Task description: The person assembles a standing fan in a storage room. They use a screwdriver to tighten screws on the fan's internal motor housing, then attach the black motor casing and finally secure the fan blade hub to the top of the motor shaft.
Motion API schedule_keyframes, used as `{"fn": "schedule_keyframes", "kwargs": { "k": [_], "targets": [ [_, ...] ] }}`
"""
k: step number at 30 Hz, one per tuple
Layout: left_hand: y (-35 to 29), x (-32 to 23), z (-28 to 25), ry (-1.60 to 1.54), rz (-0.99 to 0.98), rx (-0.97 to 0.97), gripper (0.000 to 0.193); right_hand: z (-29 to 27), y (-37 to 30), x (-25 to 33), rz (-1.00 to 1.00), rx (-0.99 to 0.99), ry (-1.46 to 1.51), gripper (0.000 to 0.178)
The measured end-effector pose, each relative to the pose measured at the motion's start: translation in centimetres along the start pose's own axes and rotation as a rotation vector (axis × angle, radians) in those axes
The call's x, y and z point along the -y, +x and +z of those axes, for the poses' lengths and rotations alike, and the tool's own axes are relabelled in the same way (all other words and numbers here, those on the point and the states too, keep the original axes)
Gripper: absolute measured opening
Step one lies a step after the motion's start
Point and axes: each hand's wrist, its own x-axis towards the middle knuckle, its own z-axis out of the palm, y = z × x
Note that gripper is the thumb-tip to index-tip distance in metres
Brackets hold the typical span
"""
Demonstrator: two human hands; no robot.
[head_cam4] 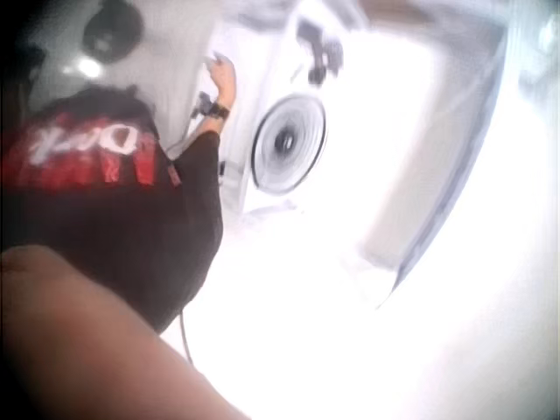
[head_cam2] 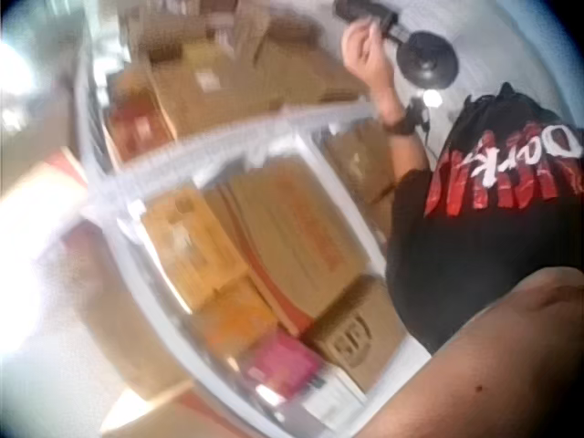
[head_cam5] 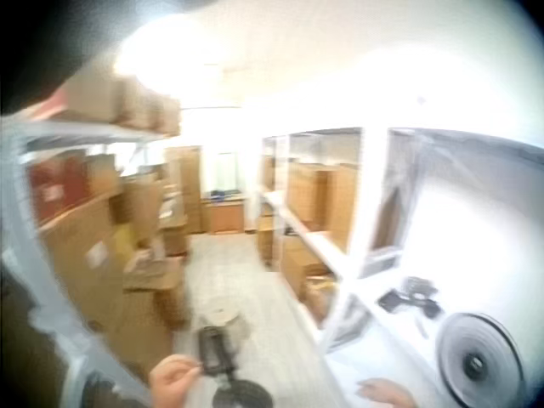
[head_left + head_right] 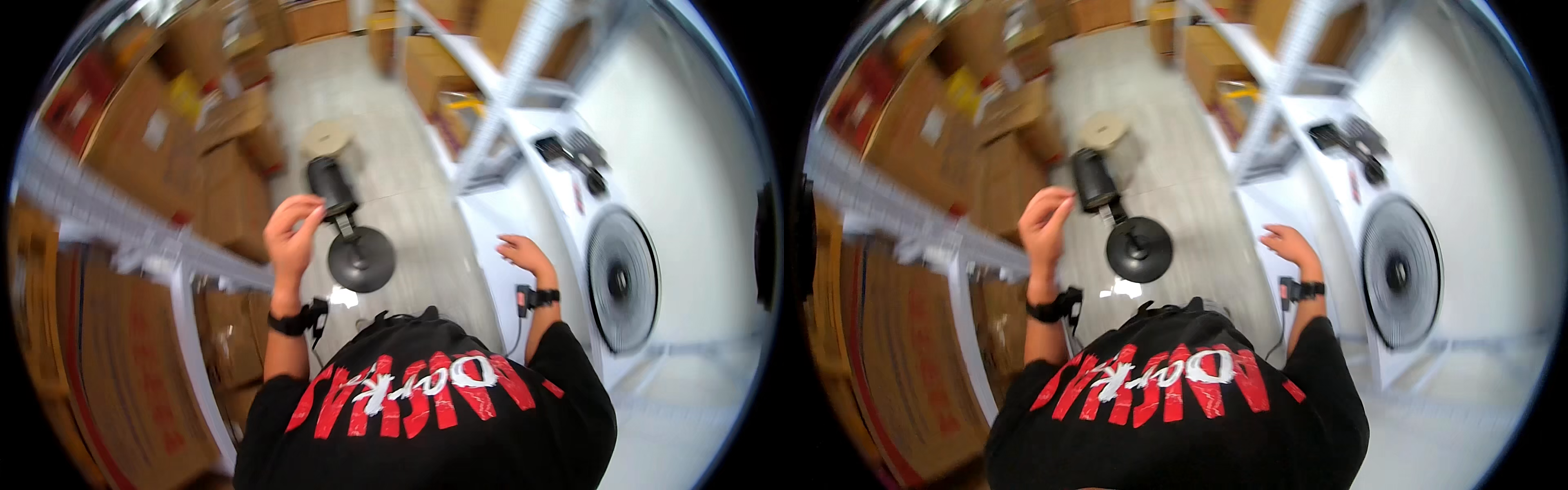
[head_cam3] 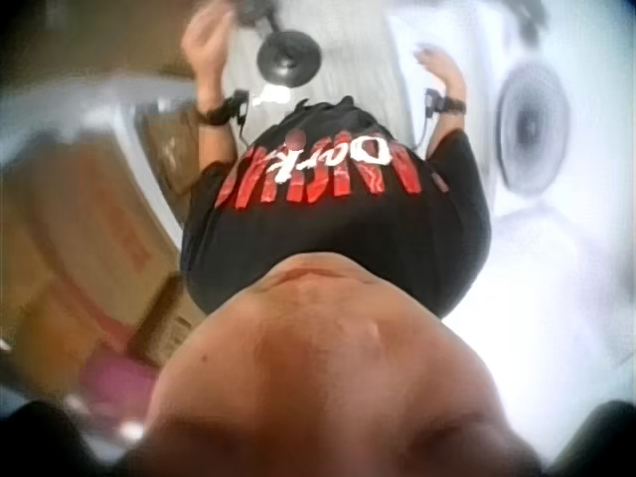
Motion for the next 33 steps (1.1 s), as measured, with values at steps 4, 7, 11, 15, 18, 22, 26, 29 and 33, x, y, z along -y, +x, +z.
{"fn": "schedule_keyframes", "kwargs": {
  "k": [4,7,11,15,18,22,26,29,33],
  "targets": [
    [0.2,-0.4,8.9,-0.116,-0.103,0.142,0.012,-3.5,-2.7,-4.5,-0.130,-0.095,-0.176,0.056],
    [-0.3,4.0,16.6,-0.220,-0.158,0.291,0.020,-5.7,-5.1,-8.4,-0.054,-0.152,-0.146,0.059],
    [-0.2,13.3,24.0,-0.313,-0.167,0.453,0.015,-5.4,-6.1,-9.3,0.024,-0.294,-0.034,0.062],
    [-1.2,13.8,30.9,-0.282,-0.457,0.534,0.017,-6.1,-7.8,-10.9,-0.089,-0.295,0.058,0.059],
    [-0.9,15.6,34.7,-0.275,-0.500,0.585,0.028,-8.6,-9.5,-11.3,-0.107,-0.274,0.110,0.057],
    [-0.4,17.8,38.7,-0.242,-0.608,0.569,0.040,-11.0,-12.7,-14.5,-0.036,-0.393,0.224,0.054],
    [0.1,19.0,41.7,-0.097,-0.618,0.675,0.022,-11.7,-14.6,-17.7,0.115,-0.477,0.261,0.054],
    [0.2,20.0,46.4,-0.123,-0.539,0.792,0.042,-12.5,-15.1,-18.4,0.147,-0.521,0.248,0.054],
    [1.8,21.9,54.4,-0.171,-0.304,0.849,0.057,-13.6,-15.3,-17.2,0.224,-0.541,0.254,0.053]
  ]
}}
